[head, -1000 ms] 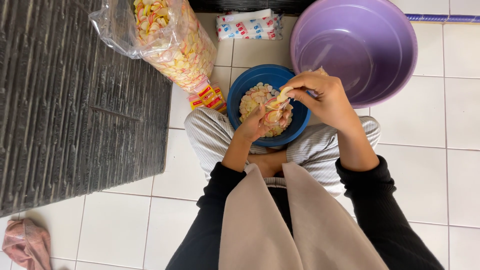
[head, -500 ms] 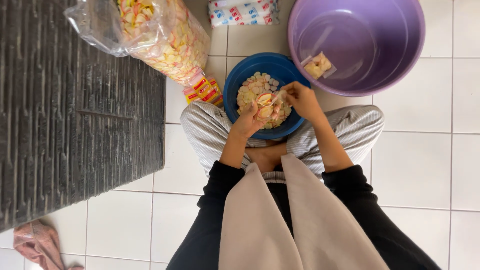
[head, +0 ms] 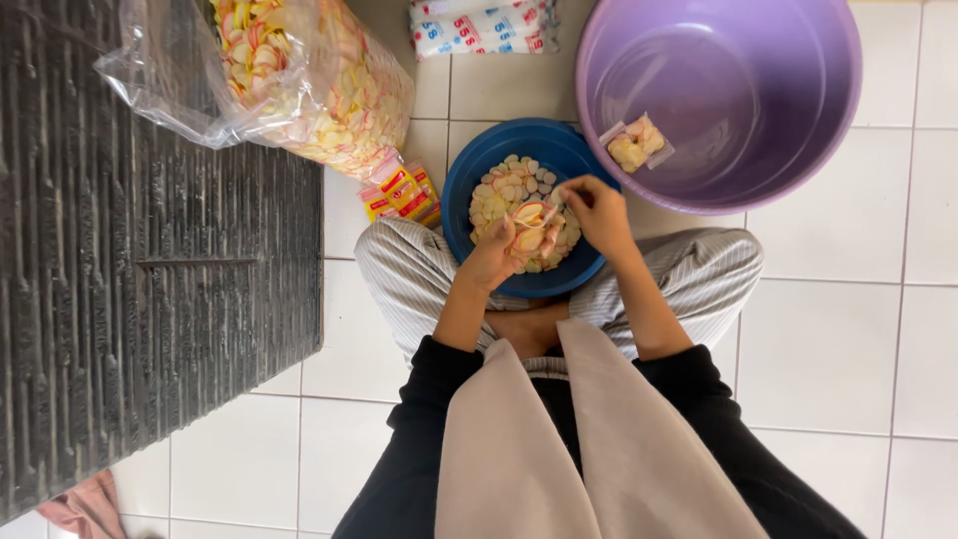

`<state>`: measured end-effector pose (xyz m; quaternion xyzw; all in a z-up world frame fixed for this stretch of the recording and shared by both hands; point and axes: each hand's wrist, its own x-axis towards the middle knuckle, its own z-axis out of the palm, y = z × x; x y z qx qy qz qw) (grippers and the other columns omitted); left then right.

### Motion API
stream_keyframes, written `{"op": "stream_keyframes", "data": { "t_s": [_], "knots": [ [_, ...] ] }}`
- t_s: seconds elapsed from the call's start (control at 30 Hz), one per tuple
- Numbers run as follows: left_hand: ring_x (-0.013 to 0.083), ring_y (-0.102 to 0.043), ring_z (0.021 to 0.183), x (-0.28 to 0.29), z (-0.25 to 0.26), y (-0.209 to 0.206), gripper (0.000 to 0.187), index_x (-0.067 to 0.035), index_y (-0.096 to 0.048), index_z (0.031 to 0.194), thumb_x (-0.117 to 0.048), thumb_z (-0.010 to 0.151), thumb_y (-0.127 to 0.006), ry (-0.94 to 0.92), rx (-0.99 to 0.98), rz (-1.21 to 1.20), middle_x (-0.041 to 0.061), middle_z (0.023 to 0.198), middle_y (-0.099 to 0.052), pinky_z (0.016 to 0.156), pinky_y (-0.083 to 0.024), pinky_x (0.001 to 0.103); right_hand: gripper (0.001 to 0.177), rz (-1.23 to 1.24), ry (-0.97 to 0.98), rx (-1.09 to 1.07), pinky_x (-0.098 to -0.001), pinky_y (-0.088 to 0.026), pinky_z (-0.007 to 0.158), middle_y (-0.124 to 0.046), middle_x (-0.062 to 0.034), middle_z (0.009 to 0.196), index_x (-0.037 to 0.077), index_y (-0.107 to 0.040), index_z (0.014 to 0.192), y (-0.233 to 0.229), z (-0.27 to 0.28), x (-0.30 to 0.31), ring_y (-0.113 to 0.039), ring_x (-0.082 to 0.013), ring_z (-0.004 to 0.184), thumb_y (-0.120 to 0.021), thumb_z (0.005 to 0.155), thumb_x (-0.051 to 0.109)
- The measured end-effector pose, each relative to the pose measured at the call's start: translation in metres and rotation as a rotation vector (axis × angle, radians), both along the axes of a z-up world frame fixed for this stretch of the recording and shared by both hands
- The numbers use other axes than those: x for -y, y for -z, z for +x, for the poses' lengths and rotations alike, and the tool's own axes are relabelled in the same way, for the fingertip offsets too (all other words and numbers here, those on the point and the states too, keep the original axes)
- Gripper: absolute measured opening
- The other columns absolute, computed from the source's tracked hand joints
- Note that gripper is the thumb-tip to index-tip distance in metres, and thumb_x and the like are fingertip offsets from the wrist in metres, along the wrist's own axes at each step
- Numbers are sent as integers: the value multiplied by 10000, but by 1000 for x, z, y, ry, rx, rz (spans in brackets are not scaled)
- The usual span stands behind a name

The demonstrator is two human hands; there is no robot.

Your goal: Fill small plastic bags with crackers from a bowl

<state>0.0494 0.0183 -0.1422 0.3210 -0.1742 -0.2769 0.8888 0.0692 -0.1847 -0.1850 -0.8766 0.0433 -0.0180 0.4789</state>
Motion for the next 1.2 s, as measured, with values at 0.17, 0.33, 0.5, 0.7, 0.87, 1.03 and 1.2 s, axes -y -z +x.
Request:
{"op": "stream_keyframes", "data": {
  "t_s": [0.17,0.33,0.5,0.7,0.87,1.03,1.2],
  "knots": [
    [156,-630,749,10,1,-31,593,48,-629,1202,-509,1083,-461,-82,6,111,155,948,-658,681,-539,286,151,249,-4,342,-225,-421,579,-733,-22,919,111,-744,1072,-148,-8,-15,-503,-87,647,-794,944,47],
    [217,-670,752,16,-4,-33,560,56,-632,1171,-460,1108,-426,-151,-36,76,203,976,-675,621,-551,297,156,128,-219,544,-257,-433,604,-652,-34,806,85,-750,1033,-222,-28,-26,-491,-134,646,-826,908,31],
    [215,-697,757,15,-15,-40,622,65,-637,1163,-525,1088,-455,-151,-30,22,204,960,-692,624,-577,306,120,-75,-433,705,-297,-449,616,-726,-43,893,101,-768,987,-251,-35,-29,-508,-190,643,-789,904,17],
    [301,-698,690,13,-30,-70,624,137,-628,1156,-448,1118,-413,-178,35,-8,272,898,-693,591,-599,363,69,-172,-632,705,-349,-411,625,-705,-45,891,104,-729,927,-280,-38,-19,-515,-258,716,-731,941,37],
    [208,-697,692,9,-33,-65,625,133,-636,1176,-448,1114,-417,-200,36,44,213,943,-705,595,-597,321,76,-138,-682,723,-321,-413,639,-712,-57,918,83,-743,922,-294,-46,-19,-486,-235,725,-755,910,9],
    [211,-692,744,11,-32,-68,645,140,-576,1286,-452,1121,-380,-127,90,-43,231,1000,-699,656,-608,336,80,-290,-664,756,-317,-365,684,-706,6,936,140,-731,916,-305,-52,-12,-480,-200,748,-792,932,189],
    [246,-718,957,12,-40,-77,666,96,-551,1341,-488,1024,-602,-99,179,-43,206,1134,-693,849,-619,442,89,-332,-656,795,-322,-357,697,-660,-7,980,144,-728,886,-297,-49,-6,-439,-209,769,-816,893,159]
  ]
}}
